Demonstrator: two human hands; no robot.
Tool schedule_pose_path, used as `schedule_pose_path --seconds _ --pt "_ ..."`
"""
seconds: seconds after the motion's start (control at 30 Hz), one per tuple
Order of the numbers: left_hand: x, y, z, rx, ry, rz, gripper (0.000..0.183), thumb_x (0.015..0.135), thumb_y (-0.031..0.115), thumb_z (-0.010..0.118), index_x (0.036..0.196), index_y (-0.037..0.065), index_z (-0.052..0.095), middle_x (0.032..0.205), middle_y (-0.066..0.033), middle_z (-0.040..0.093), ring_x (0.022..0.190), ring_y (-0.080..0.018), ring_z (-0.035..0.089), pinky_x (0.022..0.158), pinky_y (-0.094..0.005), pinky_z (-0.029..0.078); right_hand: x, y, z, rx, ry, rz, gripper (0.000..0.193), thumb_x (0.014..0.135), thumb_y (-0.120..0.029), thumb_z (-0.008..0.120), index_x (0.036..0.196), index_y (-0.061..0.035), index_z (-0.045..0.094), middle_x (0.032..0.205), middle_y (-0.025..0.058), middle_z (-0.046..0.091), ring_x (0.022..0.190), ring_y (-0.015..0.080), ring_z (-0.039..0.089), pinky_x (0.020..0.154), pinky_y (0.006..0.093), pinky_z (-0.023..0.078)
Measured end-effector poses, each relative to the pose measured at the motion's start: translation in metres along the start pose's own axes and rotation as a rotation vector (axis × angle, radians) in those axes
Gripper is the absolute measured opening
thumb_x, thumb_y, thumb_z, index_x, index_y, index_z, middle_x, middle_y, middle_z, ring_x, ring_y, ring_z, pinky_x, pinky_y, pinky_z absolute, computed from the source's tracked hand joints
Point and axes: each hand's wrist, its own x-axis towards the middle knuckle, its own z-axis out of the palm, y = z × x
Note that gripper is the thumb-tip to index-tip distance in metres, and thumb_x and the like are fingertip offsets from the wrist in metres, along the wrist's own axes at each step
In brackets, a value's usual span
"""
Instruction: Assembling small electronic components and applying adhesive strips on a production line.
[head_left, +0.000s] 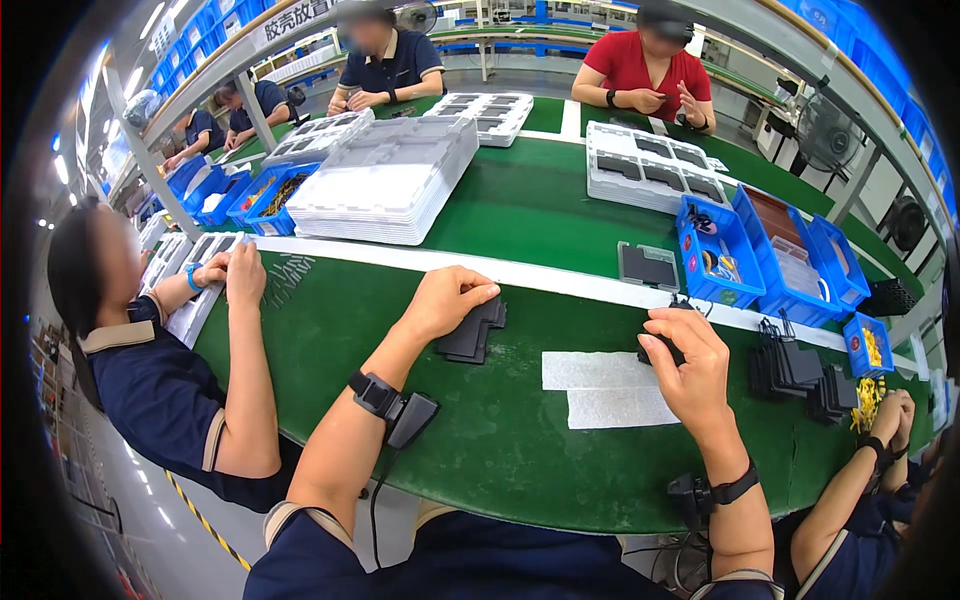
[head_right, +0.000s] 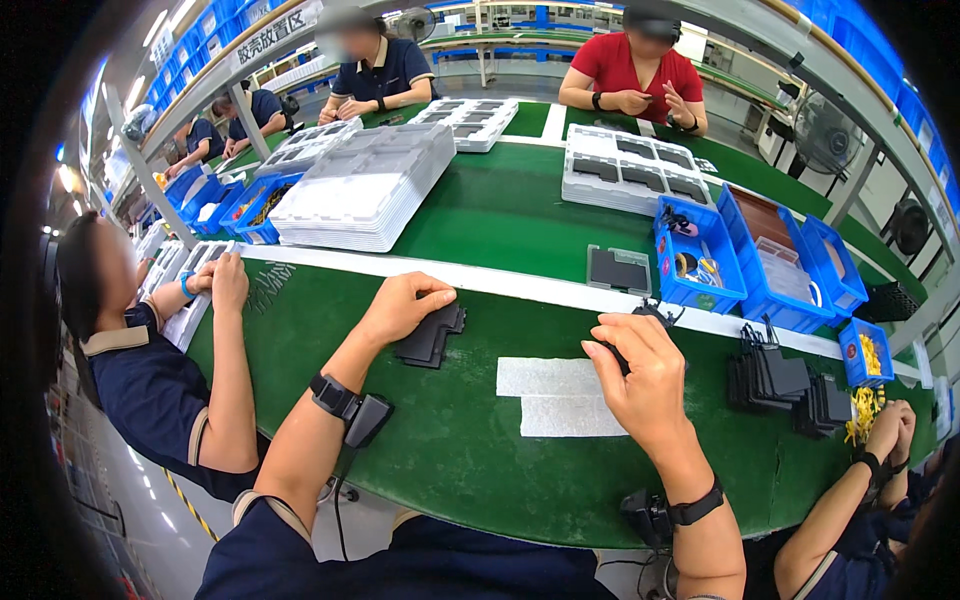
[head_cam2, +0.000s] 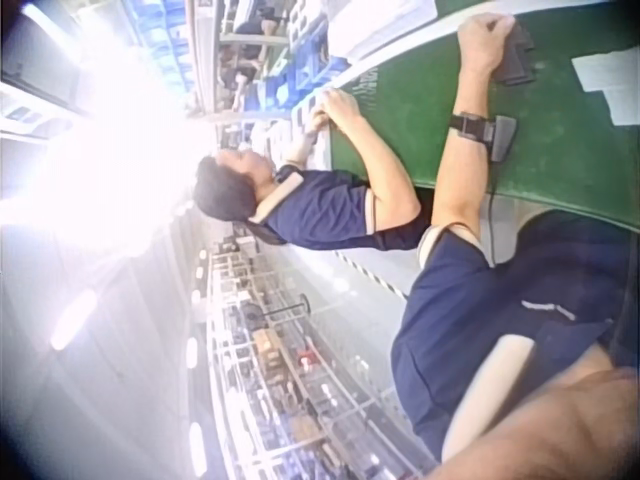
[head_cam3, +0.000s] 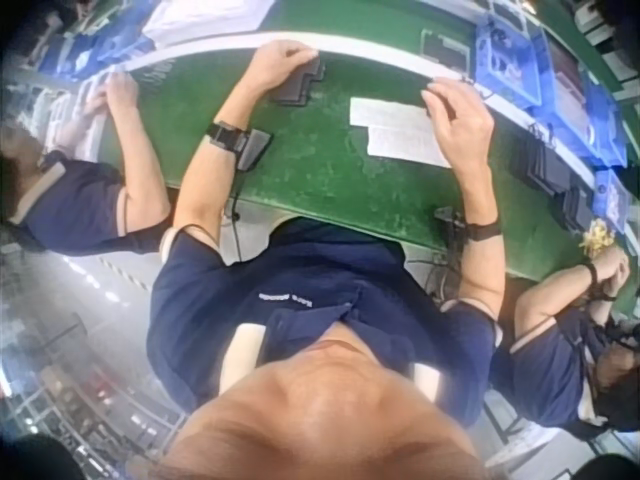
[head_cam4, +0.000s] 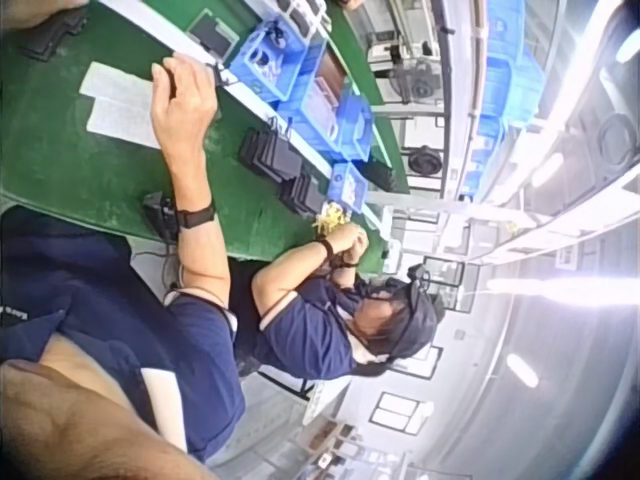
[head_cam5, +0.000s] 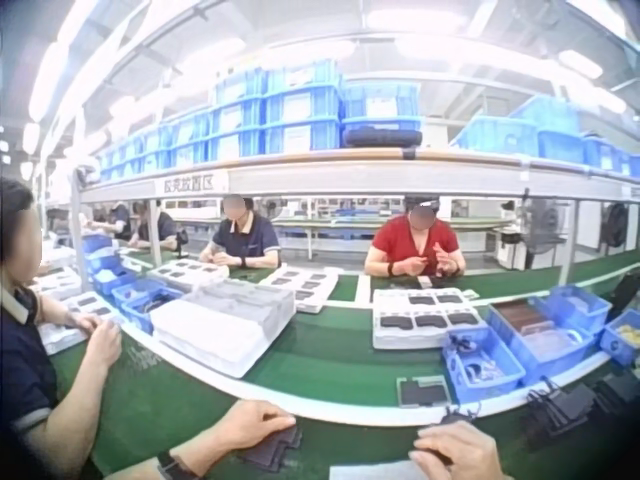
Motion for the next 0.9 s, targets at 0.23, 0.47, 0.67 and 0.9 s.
schedule_pose_path --seconds 0.23,0.47,0.67,0.9 --pt "-0.024 0.012 -0.035 0.259 -0.495 0.299 0.090 0.058 0.014 0.071 0.140 0.011 0.033 0.143 -0.0186 0.031 0.132 -0.0344 0.031 0.108 -0.0387 0.028 0.007 0.004 -0.018 -0.168 -0.022 0.031 0.016 0.068 -0.003 0.072 0.082 0.0004 0.064 0.090 0.0132 0.064 0.082 0.0299 0.060 0.070 0.0362 0.049" --pt "-0.023 0.019 -0.025 0.412 -0.476 0.358 0.099 0.050 0.009 0.067 0.141 0.013 0.028 0.129 -0.0160 0.037 0.118 -0.0361 0.039 0.102 -0.0424 0.033 0.005 0.006 -0.023 -0.280 -0.176 0.161 0.024 0.065 -0.007 0.074 0.086 -0.0005 0.063 0.089 0.0114 0.062 0.086 0.0301 0.056 0.076 0.0382 0.046" --pt "-0.022 0.030 -0.011 0.422 -0.428 0.331 0.101 0.050 0.011 0.068 0.142 0.015 0.026 0.129 -0.0156 0.036 0.116 -0.0357 0.040 0.100 -0.0446 0.031 0.001 0.008 -0.022 -0.371 -0.255 0.184 0.030 0.063 -0.010 0.077 0.088 -0.0020 0.063 0.089 0.0106 0.062 0.088 0.0297 0.056 0.074 0.0400 0.044" --pt "-0.025 0.034 -0.015 0.417 -0.482 0.269 0.102 0.054 0.013 0.072 0.143 0.017 0.024 0.142 -0.0177 0.027 0.126 -0.0366 0.034 0.103 -0.0464 0.028 -0.004 0.011 -0.028 -0.446 -0.362 0.268 0.040 0.060 -0.010 0.079 0.095 -0.0016 0.061 0.094 0.0138 0.060 0.091 0.0330 0.056 0.075 0.0417 0.046"
